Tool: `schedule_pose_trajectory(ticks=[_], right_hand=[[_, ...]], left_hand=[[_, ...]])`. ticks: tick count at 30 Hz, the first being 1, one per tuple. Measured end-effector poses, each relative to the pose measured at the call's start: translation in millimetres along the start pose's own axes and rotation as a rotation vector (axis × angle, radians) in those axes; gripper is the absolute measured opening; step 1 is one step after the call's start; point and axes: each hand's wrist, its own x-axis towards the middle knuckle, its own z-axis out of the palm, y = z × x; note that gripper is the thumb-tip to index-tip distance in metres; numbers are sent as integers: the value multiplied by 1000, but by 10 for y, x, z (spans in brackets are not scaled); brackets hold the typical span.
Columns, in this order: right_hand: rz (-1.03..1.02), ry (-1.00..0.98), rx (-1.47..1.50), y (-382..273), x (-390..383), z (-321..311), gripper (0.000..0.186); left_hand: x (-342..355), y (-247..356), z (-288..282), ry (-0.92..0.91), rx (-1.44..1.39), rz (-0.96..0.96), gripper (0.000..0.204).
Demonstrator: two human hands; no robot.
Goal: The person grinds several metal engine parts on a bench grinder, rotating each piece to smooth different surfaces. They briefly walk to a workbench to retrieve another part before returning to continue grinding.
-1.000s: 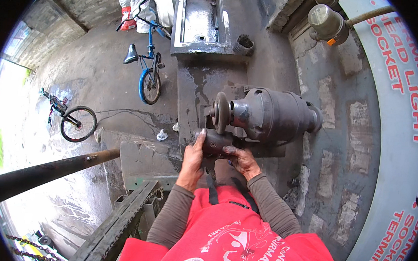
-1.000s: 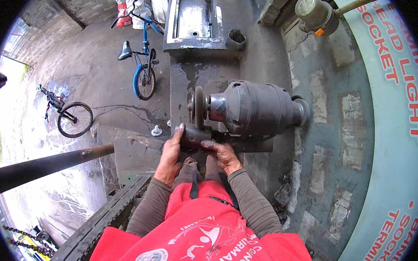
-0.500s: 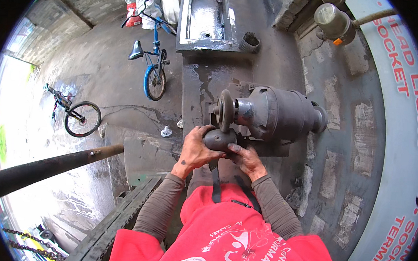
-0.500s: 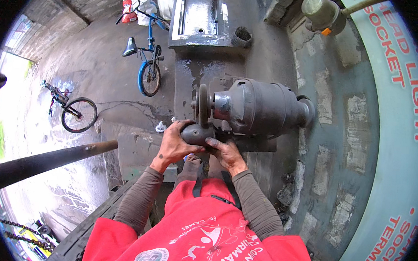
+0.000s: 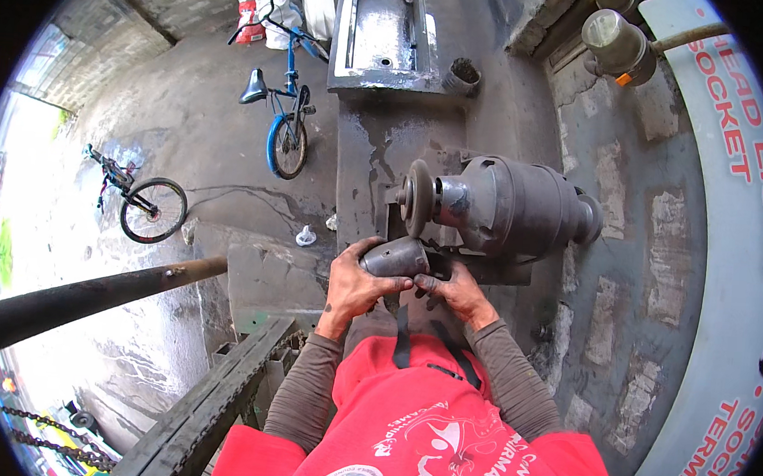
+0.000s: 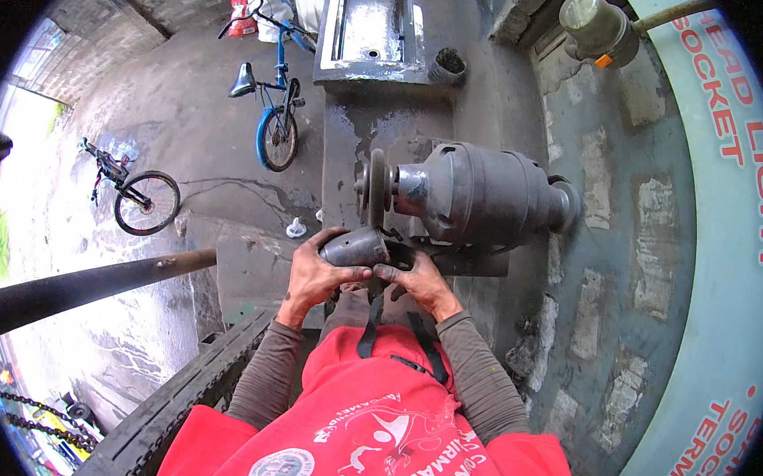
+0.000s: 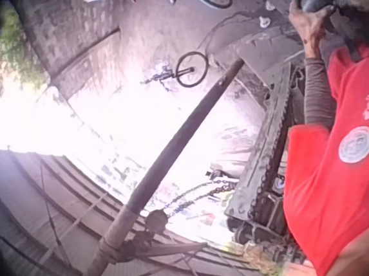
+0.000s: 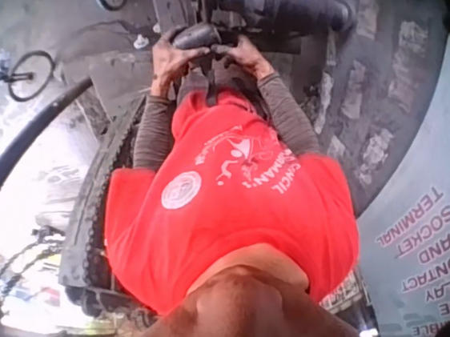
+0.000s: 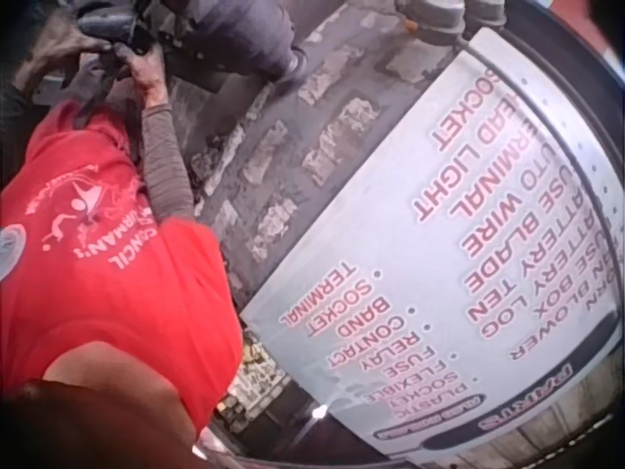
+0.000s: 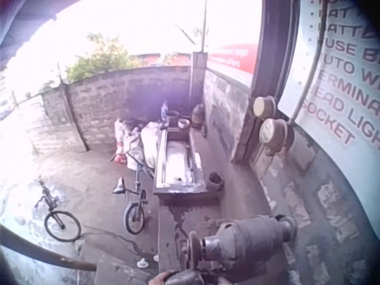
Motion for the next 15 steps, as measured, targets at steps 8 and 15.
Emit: schedule_pose_trajectory(ticks=[8,15], right_hand=[[-210,58,328,141,164,115,52],[-107,168,331,178,290,145,42]], left_hand=[[147,-11,-21,-76,-272,-141,87],[302,-157,22,-98,-441,-330,71]])
